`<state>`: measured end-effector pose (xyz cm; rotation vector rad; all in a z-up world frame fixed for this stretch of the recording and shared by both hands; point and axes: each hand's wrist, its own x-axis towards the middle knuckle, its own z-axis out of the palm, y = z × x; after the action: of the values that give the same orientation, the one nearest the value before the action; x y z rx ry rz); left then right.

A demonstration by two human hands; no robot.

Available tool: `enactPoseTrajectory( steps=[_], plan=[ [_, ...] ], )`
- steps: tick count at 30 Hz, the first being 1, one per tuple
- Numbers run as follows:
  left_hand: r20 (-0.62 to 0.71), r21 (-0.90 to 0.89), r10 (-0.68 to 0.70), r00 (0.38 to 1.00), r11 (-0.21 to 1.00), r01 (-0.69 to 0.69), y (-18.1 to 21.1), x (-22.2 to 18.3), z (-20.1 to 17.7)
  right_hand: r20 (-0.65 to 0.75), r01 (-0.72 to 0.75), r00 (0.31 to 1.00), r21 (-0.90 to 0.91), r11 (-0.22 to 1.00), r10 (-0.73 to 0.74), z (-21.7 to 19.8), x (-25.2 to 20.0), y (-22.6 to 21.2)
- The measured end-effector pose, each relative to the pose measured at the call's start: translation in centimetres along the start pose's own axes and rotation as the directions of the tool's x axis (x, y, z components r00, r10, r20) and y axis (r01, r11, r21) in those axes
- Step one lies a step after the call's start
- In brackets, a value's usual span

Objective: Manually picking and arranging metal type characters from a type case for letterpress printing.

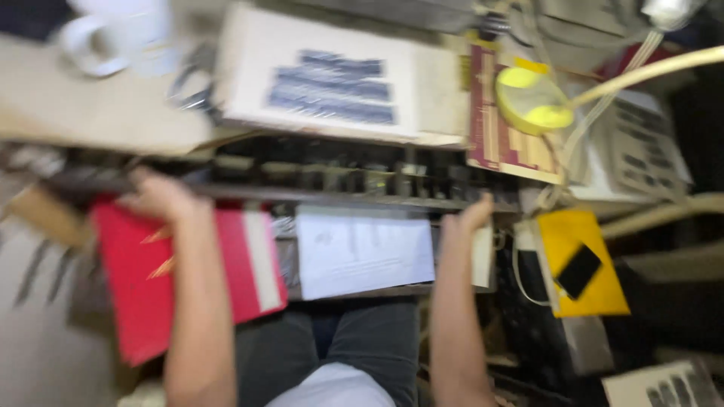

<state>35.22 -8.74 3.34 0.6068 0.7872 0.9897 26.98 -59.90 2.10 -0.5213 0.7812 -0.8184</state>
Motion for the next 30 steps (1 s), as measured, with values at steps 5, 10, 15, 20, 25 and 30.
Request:
enactPoseTrajectory(
  steps=[5,10,15,20,25,30],
  plan=[
    [0.060,-0.327,0.123,0.991,0.940,-0.097,-3.6,2.6,0.4,-0.196,0.076,0.978,0.004,0.997,-0.074,3.7,-2.8,-0.5],
    [0.101,-0.239,0.043,0.994,0.971,-0.018,-5.6,4.4,0.0,-0.276,-0.028,0.961,-0.080,0.996,0.005,7.1,-6.5,-1.8],
    [0.144,0.154,-0.194,0.970,0.973,0.171,-3.6,2.1,-5.0,0.021,-0.104,0.993,-0.328,0.939,0.117,1.5,-7.4,-4.5],
    [0.887,0.324,0.040,0.459,0.654,-0.683,2.5,-18.4,-11.2,0.191,0.198,0.980,-0.912,0.360,-0.056,2.2,-15.9,-12.9],
    [0.626,0.779,-0.779,0.035,0.627,0.026,0.1,-34.1,-1.5,0.680,0.791,0.600,-0.584,0.183,-0.422,8.8,-9.2,-18.8],
    [0.418,0.904,-0.897,-0.145,0.394,0.169,-1.5,-41.6,7.5,0.748,0.808,0.541,-0.589,-0.009,-0.384,14.1,-0.5,-19.6]
  ],
)
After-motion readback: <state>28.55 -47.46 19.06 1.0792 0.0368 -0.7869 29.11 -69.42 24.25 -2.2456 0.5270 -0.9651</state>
